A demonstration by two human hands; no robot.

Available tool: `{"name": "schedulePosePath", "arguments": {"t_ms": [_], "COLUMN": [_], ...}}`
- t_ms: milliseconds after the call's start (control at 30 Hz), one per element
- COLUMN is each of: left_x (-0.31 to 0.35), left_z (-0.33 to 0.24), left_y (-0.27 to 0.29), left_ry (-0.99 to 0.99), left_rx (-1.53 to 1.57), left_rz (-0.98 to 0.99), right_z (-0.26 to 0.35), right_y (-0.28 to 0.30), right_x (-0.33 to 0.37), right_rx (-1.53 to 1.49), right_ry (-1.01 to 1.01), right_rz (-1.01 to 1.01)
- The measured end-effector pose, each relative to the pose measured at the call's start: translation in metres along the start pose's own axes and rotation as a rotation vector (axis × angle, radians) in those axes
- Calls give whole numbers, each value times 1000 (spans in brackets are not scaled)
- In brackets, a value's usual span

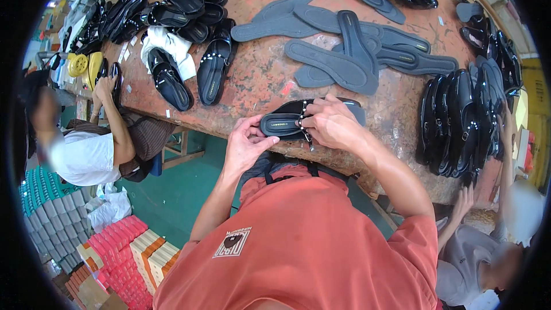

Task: The person assembles black slipper sandals by pressing insoles into the upper straps. They repeatedly pick up a slipper and an insole, align them, and press the insole into place. The person handles the items one at a time, stacking the finished pairs on the table.

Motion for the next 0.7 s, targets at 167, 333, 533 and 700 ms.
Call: {"name": "schedulePosePath", "arguments": {"t_ms": [167, 333, 533, 700], "left_x": [-3, -6, -21, -19], "left_z": [8, 9, 16, 0], "left_y": [0, 2, -1, 3], "left_ry": [-50, -30, 73, -74], "left_rx": [-49, -72, -21, -250], "left_rz": [-29, -27, -100, -44], "right_z": [3, 6, 5, 5], "right_y": [3, 1, -2, -4], "right_x": [-2, -1, -3, -4], "right_rx": [13, 12, 2, 28], "right_ry": [-19, -78, -60, -56], "right_rz": [8, -12, -14, 8]}}
Point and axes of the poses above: each hand's wrist, its own x-axis away from the middle knuckle, its own y-axis out of the back of the hand, z = x × y, the point moved 1 cm from there along -x, towards the middle knuckle, and after that the axes turned 2 degrees about z, right-handed, at the moved point
